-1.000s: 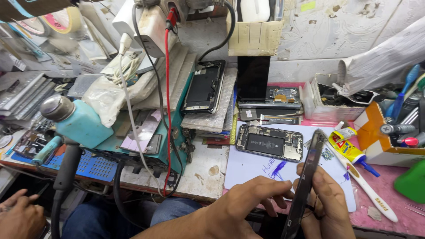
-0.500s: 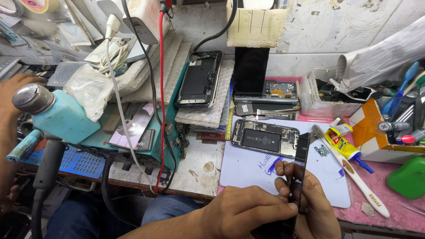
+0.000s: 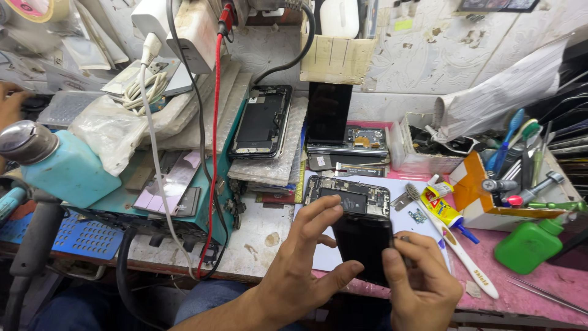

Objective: The person disassembles a smartphone, removes the back cover and battery, and uses a metal prying tool to separate the screen assembly from the frame. They then reassemble the device by reconnecting the screen and placing the back cover back on.

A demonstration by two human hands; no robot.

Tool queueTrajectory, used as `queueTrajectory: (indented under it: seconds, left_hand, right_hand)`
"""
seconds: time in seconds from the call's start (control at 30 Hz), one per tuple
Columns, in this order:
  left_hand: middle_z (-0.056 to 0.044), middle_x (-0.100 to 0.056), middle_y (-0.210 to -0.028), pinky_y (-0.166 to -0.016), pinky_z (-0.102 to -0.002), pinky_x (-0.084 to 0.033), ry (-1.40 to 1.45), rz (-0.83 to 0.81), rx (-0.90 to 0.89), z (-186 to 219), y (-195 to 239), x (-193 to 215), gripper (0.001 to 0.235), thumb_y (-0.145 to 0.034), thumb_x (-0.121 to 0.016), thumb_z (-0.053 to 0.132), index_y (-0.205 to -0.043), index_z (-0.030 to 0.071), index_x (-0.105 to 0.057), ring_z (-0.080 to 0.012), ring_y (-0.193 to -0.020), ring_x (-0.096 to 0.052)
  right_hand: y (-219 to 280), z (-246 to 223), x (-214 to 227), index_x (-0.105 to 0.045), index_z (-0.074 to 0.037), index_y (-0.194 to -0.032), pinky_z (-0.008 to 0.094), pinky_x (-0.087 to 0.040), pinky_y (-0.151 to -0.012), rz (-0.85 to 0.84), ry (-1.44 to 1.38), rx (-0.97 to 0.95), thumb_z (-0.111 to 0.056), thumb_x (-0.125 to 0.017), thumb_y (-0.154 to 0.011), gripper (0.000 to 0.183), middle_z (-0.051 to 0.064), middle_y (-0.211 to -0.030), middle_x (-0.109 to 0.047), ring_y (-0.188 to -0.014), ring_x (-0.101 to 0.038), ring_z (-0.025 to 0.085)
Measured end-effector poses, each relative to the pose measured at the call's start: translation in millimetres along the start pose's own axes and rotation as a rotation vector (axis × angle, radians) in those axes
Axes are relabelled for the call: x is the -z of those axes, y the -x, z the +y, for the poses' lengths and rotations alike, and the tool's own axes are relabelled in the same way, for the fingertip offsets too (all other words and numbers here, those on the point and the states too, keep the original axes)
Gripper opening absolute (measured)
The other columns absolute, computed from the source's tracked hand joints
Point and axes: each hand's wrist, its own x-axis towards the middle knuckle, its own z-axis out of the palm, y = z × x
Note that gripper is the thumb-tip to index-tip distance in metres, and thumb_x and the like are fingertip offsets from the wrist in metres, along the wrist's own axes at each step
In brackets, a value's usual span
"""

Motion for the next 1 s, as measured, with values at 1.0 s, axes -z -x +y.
queueTrajectory:
  seconds: [1.0]
  left_hand:
    - [-0.031, -0.038, -0.165, -0.095, -0.033, -0.064, 0.272, -0.130, -0.121, 5.6, 3.3, 17.1, 0.055, -0.104, -0.077, 0.013, -0.146, 0.014, -0.041, -0.0288, -0.126, -0.064]
  right_hand:
    - [35.3, 81.5, 16.4, -0.064, -0.005, -0.120, 0.038, -0.064, -0.080, -0.436, -0.066, 0.188, -0.016, -0.075, -0.087, 0.037, 0.016, -0.124, -0.061, -0.117, -0.069, 0.028]
